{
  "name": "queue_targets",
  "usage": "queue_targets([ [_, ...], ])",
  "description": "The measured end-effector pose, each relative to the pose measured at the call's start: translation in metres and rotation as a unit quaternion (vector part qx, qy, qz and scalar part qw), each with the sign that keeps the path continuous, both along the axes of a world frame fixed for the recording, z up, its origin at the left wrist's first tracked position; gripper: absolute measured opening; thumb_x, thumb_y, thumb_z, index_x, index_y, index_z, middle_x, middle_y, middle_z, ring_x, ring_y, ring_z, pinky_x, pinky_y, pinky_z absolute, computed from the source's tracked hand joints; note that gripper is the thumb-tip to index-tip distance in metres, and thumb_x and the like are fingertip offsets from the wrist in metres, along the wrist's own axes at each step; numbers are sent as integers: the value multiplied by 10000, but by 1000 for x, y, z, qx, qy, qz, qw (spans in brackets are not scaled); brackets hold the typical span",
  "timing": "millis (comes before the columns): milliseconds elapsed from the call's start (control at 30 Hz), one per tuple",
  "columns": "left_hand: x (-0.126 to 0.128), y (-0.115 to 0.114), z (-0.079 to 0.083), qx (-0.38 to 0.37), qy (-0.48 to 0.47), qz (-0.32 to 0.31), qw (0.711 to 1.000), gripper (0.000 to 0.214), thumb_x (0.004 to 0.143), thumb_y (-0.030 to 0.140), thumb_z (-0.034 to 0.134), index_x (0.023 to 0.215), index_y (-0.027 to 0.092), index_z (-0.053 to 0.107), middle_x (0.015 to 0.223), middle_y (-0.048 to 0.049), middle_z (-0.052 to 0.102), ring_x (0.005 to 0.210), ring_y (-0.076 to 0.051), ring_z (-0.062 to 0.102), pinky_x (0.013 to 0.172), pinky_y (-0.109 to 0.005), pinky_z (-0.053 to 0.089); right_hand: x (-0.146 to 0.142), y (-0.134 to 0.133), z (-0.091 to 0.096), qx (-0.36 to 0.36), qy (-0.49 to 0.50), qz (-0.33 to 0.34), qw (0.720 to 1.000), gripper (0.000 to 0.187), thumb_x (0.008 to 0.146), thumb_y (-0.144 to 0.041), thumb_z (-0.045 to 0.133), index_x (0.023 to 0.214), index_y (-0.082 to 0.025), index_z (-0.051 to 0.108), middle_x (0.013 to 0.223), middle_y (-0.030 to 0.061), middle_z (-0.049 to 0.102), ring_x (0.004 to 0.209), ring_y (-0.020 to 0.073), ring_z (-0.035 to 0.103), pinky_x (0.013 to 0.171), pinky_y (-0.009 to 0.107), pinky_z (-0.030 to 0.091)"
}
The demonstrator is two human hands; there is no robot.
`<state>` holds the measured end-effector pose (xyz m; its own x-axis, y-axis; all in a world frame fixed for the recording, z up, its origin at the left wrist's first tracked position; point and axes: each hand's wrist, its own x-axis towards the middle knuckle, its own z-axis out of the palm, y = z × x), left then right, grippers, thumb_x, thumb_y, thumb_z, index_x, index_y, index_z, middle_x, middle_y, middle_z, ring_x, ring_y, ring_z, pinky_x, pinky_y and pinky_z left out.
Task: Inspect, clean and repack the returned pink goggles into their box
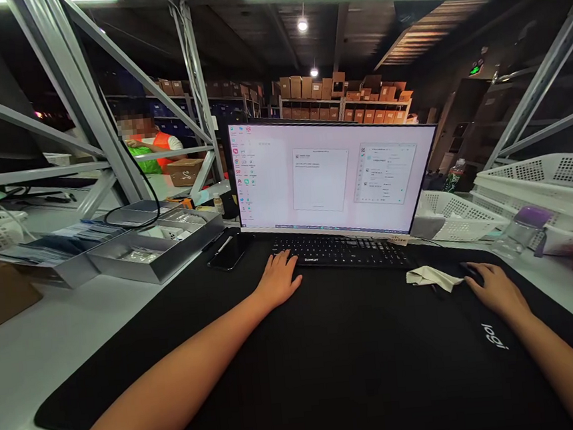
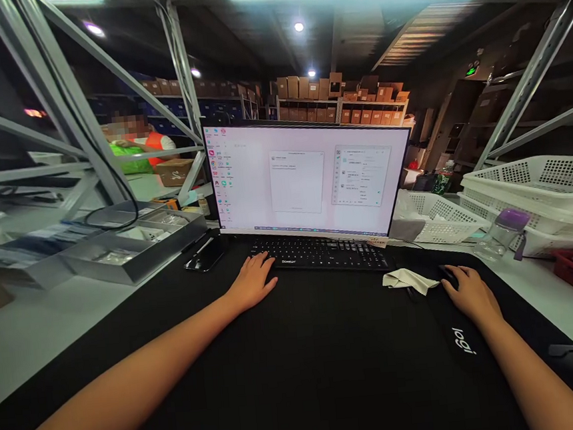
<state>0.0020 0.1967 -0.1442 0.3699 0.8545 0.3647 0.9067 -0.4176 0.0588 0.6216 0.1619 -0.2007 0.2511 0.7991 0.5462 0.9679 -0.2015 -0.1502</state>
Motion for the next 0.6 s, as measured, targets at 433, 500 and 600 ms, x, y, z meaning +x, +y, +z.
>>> queue_targets([
  [433,0,2,-1,7,0,-1,1000,532,955,352,512,1433,118,500,1554,-223,447,1473,-356,391,1228,-563,287,-6,-5,7,-21,-8,-8,1000,554,888,-489,457,1312,-181,640,1281,163,593,1213,333,577,999,485,502],
  [500,0,1,0,7,3,0,1000,541,955,352,516,1440,113,497,1554,-222,446,1473,-360,391,1231,-560,283,-8,-6,7,-24,-9,-12,1000,569,897,-498,450,1331,-171,621,1301,170,586,1203,326,585,988,471,507],
  [600,0,1,0,7,5,1,1000,545,954,352,524,1440,107,498,1555,-229,442,1475,-363,388,1230,-564,286,-10,-8,7,-23,-10,-19,1000,579,909,-492,444,1358,-156,591,1325,179,579,1192,320,594,994,459,501],
])
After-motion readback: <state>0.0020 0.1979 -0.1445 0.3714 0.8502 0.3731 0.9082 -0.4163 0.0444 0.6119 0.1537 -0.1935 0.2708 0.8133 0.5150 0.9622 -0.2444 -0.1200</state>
